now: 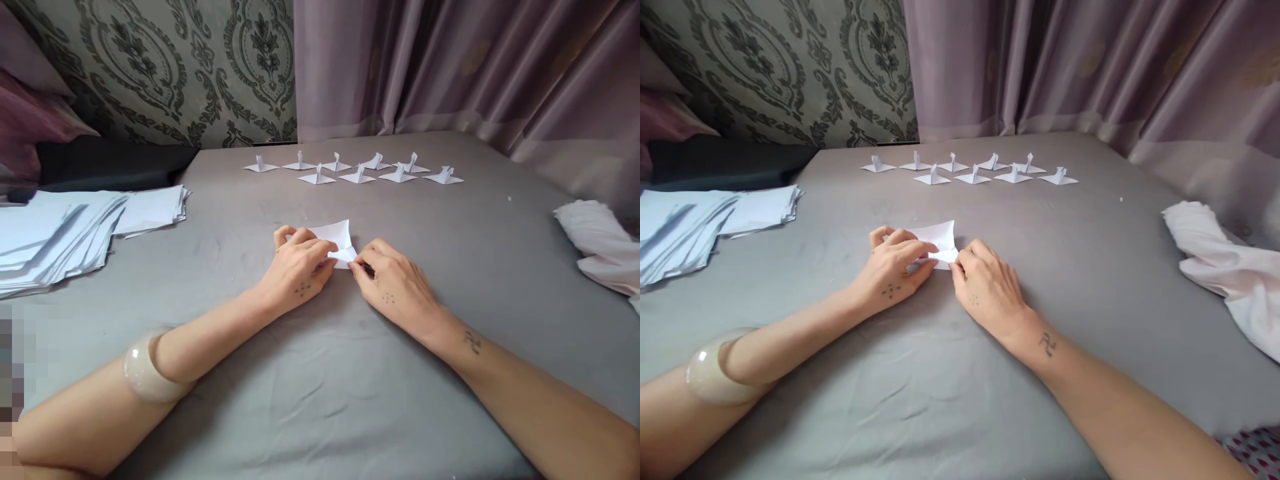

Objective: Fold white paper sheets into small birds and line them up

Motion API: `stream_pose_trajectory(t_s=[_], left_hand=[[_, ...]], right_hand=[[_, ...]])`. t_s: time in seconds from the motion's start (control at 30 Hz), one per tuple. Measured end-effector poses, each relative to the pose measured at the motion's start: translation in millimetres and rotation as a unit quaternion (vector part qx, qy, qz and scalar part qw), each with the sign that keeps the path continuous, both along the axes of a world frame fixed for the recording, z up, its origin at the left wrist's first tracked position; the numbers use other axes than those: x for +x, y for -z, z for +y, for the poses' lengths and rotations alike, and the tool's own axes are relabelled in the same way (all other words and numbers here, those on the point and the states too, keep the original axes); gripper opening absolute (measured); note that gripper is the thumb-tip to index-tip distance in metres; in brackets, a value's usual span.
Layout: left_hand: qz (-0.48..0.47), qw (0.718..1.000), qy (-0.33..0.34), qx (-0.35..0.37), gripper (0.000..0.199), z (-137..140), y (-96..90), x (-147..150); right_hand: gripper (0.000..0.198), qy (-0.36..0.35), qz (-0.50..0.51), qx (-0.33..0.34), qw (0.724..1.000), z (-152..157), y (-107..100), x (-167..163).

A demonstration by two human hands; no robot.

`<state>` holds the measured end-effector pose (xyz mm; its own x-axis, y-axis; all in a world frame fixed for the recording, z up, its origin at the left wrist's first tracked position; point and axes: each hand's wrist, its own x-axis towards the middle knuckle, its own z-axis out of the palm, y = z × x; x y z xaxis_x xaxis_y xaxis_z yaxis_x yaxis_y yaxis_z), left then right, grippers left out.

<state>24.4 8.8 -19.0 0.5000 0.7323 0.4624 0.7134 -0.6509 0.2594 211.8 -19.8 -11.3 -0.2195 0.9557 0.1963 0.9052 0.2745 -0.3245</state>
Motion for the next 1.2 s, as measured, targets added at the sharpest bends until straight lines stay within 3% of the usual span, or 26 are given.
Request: stream_pose_trajectory(t_s=[0.13, 0.37, 0.53, 0.8, 0.97, 1.2], left_hand=[[-0.018, 0.999, -0.014, -0.036, 0.012, 3.4, 0.1, 2.6], [-0.048, 0.988, -0.05, -0.141, 0.019, 3.8, -6.4, 5.3], [-0.038, 0.993, -0.041, -0.102, 0.034, 0.4, -11.0, -1.9], [-0.024, 0.998, -0.006, -0.058, 0.027, 2.8, -6.9, -7.9], [-0.025, 0.999, -0.042, 0.007, 0.013, 3.9, -2.5, -9.1], [-0.036, 0.999, 0.029, 0.017, 0.015, 2.2, 3.6, -10.7]], right_hand=[[0.01, -0.015, 0.014, 0.023, 1.0, 1.0, 3.3, -1.0], [0.029, -0.114, -0.048, 0.004, 0.992, -6.5, -4.2, -0.4], [0.032, -0.136, -0.101, -0.014, 0.985, -15.3, -11.3, -0.5], [0.041, -0.143, -0.107, -0.023, 0.984, -15.3, -12.4, -3.1], [0.046, -0.162, -0.088, -0.025, 0.982, -11.8, -10.0, -0.6], [0.048, -0.164, -0.086, -0.059, 0.981, -11.9, -14.4, 0.9]])
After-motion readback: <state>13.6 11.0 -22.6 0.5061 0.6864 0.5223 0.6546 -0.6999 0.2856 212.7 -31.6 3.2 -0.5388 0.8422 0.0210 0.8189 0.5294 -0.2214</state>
